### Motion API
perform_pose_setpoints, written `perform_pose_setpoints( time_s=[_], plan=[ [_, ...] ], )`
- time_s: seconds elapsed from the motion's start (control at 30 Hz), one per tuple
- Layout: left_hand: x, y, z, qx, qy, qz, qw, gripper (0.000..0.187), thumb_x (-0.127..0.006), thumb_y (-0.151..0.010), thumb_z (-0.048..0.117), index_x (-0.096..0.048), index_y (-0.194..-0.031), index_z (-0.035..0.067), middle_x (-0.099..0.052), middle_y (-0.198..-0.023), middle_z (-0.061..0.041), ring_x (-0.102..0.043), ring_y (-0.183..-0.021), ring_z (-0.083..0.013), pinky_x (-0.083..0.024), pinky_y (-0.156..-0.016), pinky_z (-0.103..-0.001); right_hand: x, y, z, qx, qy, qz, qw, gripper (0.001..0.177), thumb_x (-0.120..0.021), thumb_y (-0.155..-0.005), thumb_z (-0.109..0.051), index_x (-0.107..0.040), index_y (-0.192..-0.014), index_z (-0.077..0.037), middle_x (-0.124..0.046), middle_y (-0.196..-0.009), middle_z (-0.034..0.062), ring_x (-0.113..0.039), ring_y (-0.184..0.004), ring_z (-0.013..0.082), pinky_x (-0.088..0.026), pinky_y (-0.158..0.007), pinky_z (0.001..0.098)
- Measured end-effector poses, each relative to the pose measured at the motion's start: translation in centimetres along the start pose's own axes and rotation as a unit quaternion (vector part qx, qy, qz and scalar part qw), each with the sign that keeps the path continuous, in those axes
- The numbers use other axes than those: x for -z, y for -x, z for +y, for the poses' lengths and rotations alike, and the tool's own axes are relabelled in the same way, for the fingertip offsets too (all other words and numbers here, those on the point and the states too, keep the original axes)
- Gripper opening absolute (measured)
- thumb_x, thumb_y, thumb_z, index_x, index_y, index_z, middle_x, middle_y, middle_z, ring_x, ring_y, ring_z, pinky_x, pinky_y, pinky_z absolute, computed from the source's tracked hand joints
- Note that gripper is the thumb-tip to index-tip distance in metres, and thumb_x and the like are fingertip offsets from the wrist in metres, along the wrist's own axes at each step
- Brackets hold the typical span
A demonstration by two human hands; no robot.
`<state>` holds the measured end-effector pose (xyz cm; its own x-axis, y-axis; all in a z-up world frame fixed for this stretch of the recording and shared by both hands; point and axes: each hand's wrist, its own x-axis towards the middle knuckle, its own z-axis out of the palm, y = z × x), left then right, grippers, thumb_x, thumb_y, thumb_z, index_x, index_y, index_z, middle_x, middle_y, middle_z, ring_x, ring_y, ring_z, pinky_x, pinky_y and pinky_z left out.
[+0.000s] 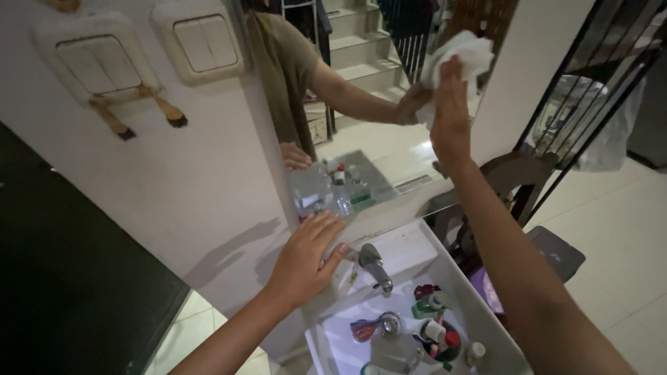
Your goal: The person organizes toiletries on a bathroom sink ledge, retrieves a cloth from a nearby shelf, and wipes the mirror surface.
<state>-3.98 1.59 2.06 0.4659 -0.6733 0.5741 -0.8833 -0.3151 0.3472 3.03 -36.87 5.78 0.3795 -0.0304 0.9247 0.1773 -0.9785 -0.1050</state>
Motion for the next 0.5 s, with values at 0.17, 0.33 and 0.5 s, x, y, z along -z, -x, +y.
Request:
perform_pose_setpoints(
  time_s=[0.17, 0.33, 0.5],
  plan=[
    [0.1, -0.2, 0.7, 0.014, 0.0, -0.009, 1.0, 0.04, -0.06, -0.1, 0.029, -0.064, -0.132, 0.004, -0.062, -0.14, -0.018, -0.049, -0.14, -0.0365, -0.032, -0.12, -0.049, -3.2, -1.0, 0.5, -0.099, -0.177, 0.13, 0.971, 0.052, -0.03, -0.118, -0.001, -0.021, -0.17, -0.007, -0.013, -0.179, 0.0074, -0.009, -0.168, 0.0266, -0.008, -0.141, 0.0463],
    [0.3, -0.4, 1.3, 0.003, 0.013, -0.001, 1.0, 0.039, -0.062, -0.097, 0.025, -0.065, -0.129, 0.003, -0.063, -0.139, -0.017, -0.05, -0.138, -0.0368, -0.032, -0.12, -0.049, -4.9, -3.4, -4.4, -0.185, -0.236, 0.204, 0.932, 0.061, -0.036, -0.111, 0.0, -0.019, -0.169, -0.009, -0.012, -0.178, 0.0069, -0.01, -0.166, 0.0298, -0.005, -0.138, 0.0417],
    [0.4, -0.4, 1.5, 0.008, 0.014, -0.007, 1.0, 0.036, -0.063, -0.097, 0.023, -0.066, -0.126, 0.003, -0.062, -0.139, -0.019, -0.05, -0.138, -0.0373, -0.032, -0.119, -0.049, -5.6, -6.2, -11.6, -0.216, -0.306, 0.168, 0.912, 0.061, -0.036, -0.107, 0.001, -0.026, -0.166, -0.012, -0.015, -0.175, 0.0059, -0.013, -0.163, 0.0264, -0.014, -0.135, 0.04]
  ],
)
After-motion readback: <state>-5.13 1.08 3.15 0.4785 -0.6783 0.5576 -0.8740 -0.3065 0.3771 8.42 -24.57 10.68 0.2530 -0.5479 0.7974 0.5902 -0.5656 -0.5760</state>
